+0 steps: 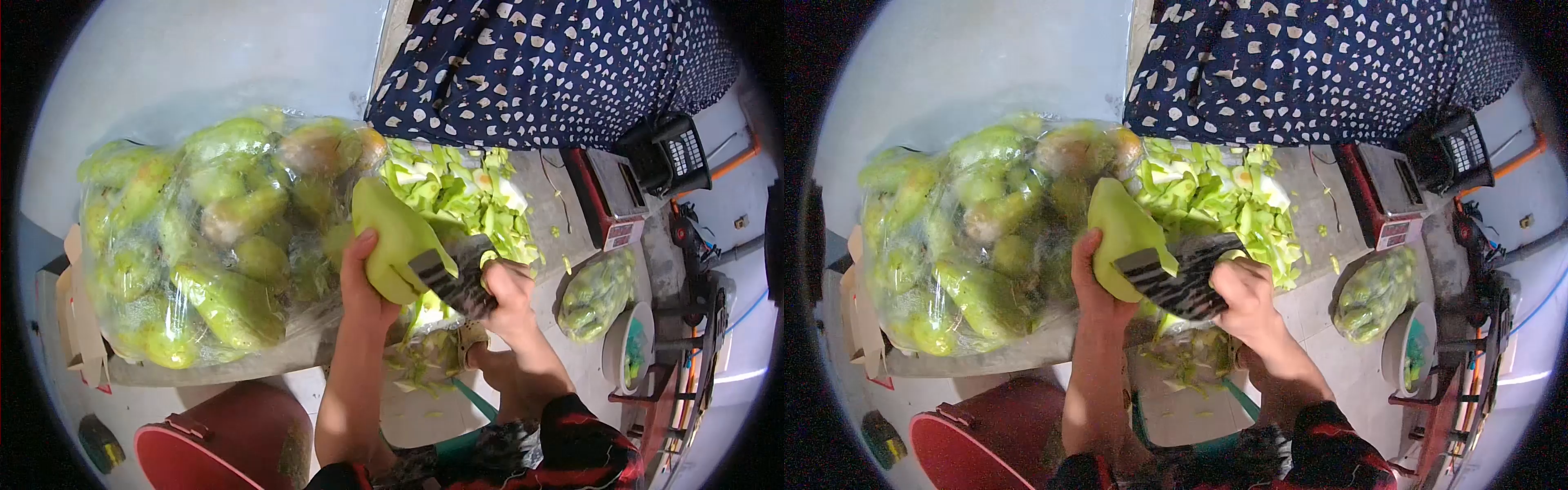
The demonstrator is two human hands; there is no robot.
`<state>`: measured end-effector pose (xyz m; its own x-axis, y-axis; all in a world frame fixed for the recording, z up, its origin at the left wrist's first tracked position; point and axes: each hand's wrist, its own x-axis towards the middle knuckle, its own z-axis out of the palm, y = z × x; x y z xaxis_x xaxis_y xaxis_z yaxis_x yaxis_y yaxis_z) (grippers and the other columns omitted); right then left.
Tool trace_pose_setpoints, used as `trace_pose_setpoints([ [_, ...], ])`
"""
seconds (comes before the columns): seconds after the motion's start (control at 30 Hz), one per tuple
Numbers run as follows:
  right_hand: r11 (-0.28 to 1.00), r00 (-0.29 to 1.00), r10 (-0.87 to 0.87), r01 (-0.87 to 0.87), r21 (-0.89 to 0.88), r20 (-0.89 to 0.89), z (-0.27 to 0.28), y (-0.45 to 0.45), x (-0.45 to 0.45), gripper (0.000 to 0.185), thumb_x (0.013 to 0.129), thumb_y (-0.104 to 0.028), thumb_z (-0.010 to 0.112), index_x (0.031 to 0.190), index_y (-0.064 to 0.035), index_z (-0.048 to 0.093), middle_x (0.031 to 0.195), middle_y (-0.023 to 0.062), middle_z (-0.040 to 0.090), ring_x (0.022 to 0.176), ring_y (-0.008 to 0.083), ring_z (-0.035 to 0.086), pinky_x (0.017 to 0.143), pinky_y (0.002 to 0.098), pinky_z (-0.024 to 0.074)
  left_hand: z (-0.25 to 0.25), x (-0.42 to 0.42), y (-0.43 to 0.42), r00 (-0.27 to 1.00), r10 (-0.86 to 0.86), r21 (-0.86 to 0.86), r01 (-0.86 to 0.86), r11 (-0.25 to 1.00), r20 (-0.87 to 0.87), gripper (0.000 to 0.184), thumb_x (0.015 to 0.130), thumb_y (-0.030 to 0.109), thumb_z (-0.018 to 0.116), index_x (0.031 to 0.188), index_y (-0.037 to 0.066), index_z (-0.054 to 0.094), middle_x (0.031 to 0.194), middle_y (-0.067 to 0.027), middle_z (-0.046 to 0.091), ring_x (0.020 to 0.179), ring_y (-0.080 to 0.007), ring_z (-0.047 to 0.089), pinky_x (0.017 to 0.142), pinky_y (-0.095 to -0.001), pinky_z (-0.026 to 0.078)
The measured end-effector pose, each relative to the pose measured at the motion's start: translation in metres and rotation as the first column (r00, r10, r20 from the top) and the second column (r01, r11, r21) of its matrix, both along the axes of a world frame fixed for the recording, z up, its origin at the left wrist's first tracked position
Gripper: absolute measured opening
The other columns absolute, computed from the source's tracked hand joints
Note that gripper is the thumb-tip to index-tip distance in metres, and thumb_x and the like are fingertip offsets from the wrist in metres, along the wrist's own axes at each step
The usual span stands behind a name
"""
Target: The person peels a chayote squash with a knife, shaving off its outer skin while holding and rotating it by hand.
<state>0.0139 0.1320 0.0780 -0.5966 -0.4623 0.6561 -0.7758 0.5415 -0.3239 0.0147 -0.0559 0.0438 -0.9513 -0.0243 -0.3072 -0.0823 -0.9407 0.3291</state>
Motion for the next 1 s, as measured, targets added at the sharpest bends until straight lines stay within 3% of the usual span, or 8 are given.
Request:
trace_pose_setpoints([
  [0.17, 0.997, 0.998, 0.061, -0.062, -0.052, -0.008, 0.008, 0.000, 0.006, 0.036, 0.053, -0.009, 0.074, 0.064, -0.0058, 0.040, 0.056, 0.0074, 0.036, 0.045, 0.0277, 0.041, 0.044, 0.0368, 0.0330, -0.005, 0.001, 0.001, 0.981, -0.095, -0.057, 0.086, 0.995, -0.168, 0.067, 0.083, 0.040, 0.056, 0.134, 0.000, 0.044, 0.123, -0.0206, 0.058, 0.107, -0.0318, 0.061, 0.093, -0.0430, 0.051],
  [0.2, 0.999, 1.000, -0.001, 0.000, -0.038, -0.026, 0.003, -0.002, 0.001, 0.037, 0.065, -0.002, 0.076, 0.062, -0.0059, 0.040, 0.054, 0.0049, 0.040, 0.043, 0.0231, 0.042, 0.044, 0.0324, 0.0326, -0.002, 0.001, 0.001, 0.981, -0.094, -0.054, 0.086, 0.995, -0.172, 0.067, 0.083, 0.040, 0.056, 0.134, 0.000, 0.044, 0.123, -0.0206, 0.058, 0.107, -0.0318, 0.061, 0.093, -0.0430, 0.051],
  [0.27, 0.996, 0.990, -0.092, 0.091, 0.019, 0.110, -0.003, 0.001, -0.002, 0.035, 0.066, -0.001, 0.075, 0.062, -0.0056, 0.041, 0.053, 0.0056, 0.040, 0.043, 0.0238, 0.043, 0.044, 0.0329, 0.0336, 0.003, 0.003, -0.003, 0.985, -0.064, -0.070, 0.053, 0.996, -0.161, 0.068, 0.083, 0.041, 0.056, 0.135, -0.001, 0.043, 0.123, -0.0213, 0.057, 0.107, -0.0319, 0.060, 0.092, -0.0429, 0.051],
  [0.47, 1.000, 1.000, 0.002, -0.002, -0.028, -0.005, 0.009, -0.003, 0.006, 0.034, 0.067, -0.004, 0.075, 0.062, -0.0064, 0.041, 0.052, 0.0063, 0.038, 0.043, 0.0244, 0.041, 0.044, 0.0330, 0.0335, 0.007, 0.002, -0.010, 0.950, -0.151, -0.093, 0.130, 0.987, -0.274, 0.070, 0.079, 0.040, 0.058, 0.135, 0.000, 0.044, 0.122, -0.0219, 0.058, 0.105, -0.0324, 0.061, 0.090, -0.0444, 0.052],
  [0.5, 1.000, 0.999, -0.022, 0.023, -0.021, 0.037, 0.012, -0.004, 0.011, 0.036, 0.060, -0.008, 0.077, 0.067, -0.0057, 0.042, 0.056, 0.0095, 0.043, 0.047, 0.0314, 0.045, 0.046, 0.0375, 0.0382, 0.007, 0.002, -0.009, 0.934, -0.193, -0.115, 0.166, 0.979, -0.300, 0.071, 0.078, 0.040, 0.058, 0.135, 0.000, 0.043, 0.121, -0.0221, 0.058, 0.104, -0.0327, 0.062, 0.089, -0.0457, 0.053],
  [0.63, 0.963, 0.938, -0.268, 0.270, 0.023, 0.222, -0.010, 0.001, -0.005, 0.036, 0.062, -0.005, 0.075, 0.066, -0.0057, 0.039, 0.055, 0.0081, 0.040, 0.046, 0.0280, 0.045, 0.046, 0.0351, 0.0383, 0.005, 0.008, -0.010, 0.914, -0.242, -0.025, 0.247, 0.969, -0.325, 0.066, 0.082, 0.029, 0.059, 0.137, 0.000, 0.039, 0.119, -0.0179, 0.057, 0.108, -0.0266, 0.060, 0.090, -0.0380, 0.052],
  [0.87, 0.997, 0.994, 0.057, -0.051, -0.066, 0.092, 0.027, -0.004, 0.013, 0.034, 0.067, -0.007, 0.078, 0.064, -0.0070, 0.044, 0.052, 0.0043, 0.039, 0.042, 0.0236, 0.042, 0.042, 0.0325, 0.0335, 0.002, 0.003, -0.002, 0.936, -0.210, -0.045, 0.205, 0.978, -0.282, 0.074, 0.077, 0.036, 0.059, 0.137, -0.003, 0.041, 0.125, -0.0250, 0.056, 0.106, -0.0339, 0.062, 0.091, -0.0449, 0.053],
  [1.0, 0.994, 0.992, -0.104, 0.102, 0.036, 0.070, 0.014, -0.003, 0.010, 0.031, 0.060, -0.005, 0.075, 0.070, -0.0043, 0.046, 0.058, 0.0109, 0.047, 0.048, 0.0321, 0.049, 0.048, 0.0391, 0.0407, 0.003, 0.004, -0.006, 0.880, -0.277, 0.013, 0.306, 0.952, -0.386, 0.068, 0.081, 0.026, 0.062, 0.138, 0.000, 0.037, 0.120, -0.0163, 0.057, 0.105, -0.0260, 0.062, 0.089, -0.0377, 0.053],
])
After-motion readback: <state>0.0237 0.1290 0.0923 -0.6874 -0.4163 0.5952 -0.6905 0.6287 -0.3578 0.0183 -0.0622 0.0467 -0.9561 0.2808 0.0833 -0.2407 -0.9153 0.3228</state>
